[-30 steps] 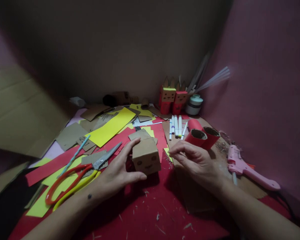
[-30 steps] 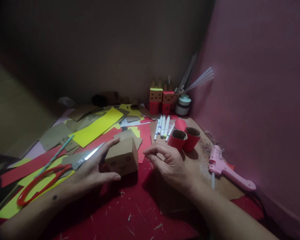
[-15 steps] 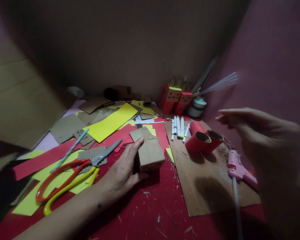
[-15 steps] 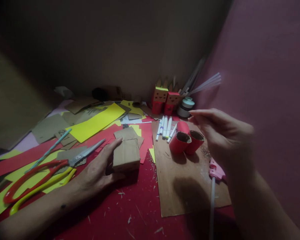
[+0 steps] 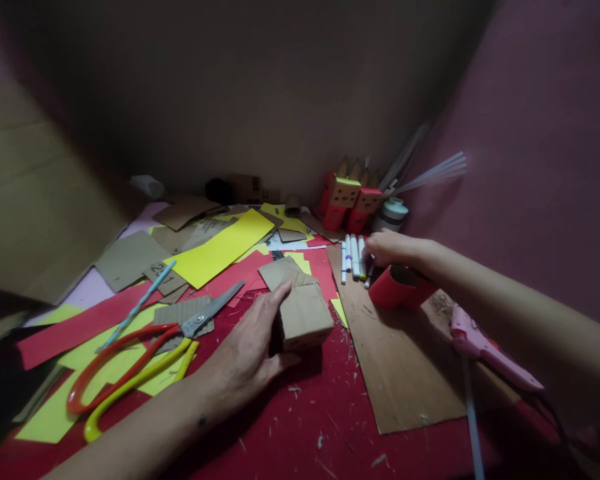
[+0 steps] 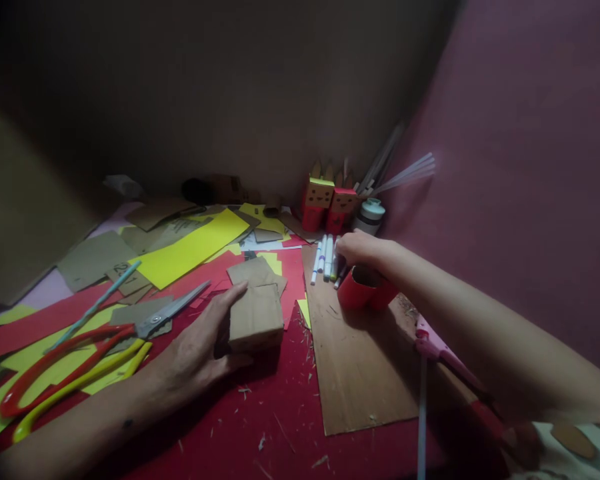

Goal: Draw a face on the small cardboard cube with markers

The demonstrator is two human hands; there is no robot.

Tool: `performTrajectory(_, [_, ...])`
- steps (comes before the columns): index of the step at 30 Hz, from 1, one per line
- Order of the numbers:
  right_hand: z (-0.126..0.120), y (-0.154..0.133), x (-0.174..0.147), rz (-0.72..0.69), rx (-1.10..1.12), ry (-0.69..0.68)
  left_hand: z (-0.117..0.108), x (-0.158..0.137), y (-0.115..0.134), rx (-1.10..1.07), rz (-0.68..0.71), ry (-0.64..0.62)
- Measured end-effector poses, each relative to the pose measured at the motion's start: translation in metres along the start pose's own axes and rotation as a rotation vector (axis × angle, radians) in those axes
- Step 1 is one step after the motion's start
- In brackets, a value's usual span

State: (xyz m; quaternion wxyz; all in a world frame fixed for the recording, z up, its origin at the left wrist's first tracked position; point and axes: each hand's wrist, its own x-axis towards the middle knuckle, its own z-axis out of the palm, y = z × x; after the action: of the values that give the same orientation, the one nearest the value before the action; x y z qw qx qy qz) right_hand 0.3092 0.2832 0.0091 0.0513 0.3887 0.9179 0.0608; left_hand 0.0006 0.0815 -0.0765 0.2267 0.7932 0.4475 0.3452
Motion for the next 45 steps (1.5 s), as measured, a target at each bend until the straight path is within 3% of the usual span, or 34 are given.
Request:
performTrajectory(4, [-0.005, -0.001, -0.003, -0.107, -0.035, -0.158, -0.004, 0.002, 0.005, 0.0, 0.021, 0.002])
performTrajectory(10, [-0.025, -0.007, -0.008, -0.211, -0.008, -0.107, -0.001, 0.003, 0.001, -0.053, -0.058, 0.037])
performTrajectory(14, [-0.048, -0.004, -0.014, -0.161, 0.067, 0.044, 0.0, 0.003, -0.001, -0.045, -0.016, 0.055])
performTrajectory(18, [-0.078, -0.001, -0.035, 0.004, 0.215, 0.318, -0.002, 0.002, 0.004, -0.028, -0.01, 0.015])
performTrajectory(22, [-0.096, -0.031, -0.07, 0.174, 0.46, 0.567, 0.0, 0.002, 0.01, 0.017, 0.001, -0.032])
performTrajectory(23, [-0.097, -0.044, -0.079, 0.193, 0.572, 0.598, 0.001, 0.002, 0.01, 0.028, 0.007, -0.033])
performTrajectory(25, [-0.093, -0.072, -0.093, 0.294, 1.121, 0.689, 0.002, 0.002, 0.011, 0.032, -0.001, -0.039])
performTrajectory(28, [-0.075, -0.106, -0.106, 0.362, 1.566, 0.553, -0.001, 0.002, 0.013, 0.01, -0.03, -0.033])
performTrajectory(32, [-0.05, -0.131, -0.112, 0.373, 1.829, 0.335, -0.015, 0.0, 0.024, 0.017, -0.028, 0.146])
performTrajectory(35, [-0.039, -0.145, -0.114, 0.342, 1.895, 0.266, -0.024, -0.003, 0.042, 0.069, 0.066, 0.265])
performTrajectory(41, [-0.032, -0.17, -0.116, 0.297, 1.931, 0.204, -0.022, -0.007, 0.068, 0.189, 0.351, 0.257])
performTrajectory(45, [-0.025, -0.176, -0.118, 0.206, 1.995, 0.198, -0.019, -0.01, 0.066, 0.152, 0.408, 0.243])
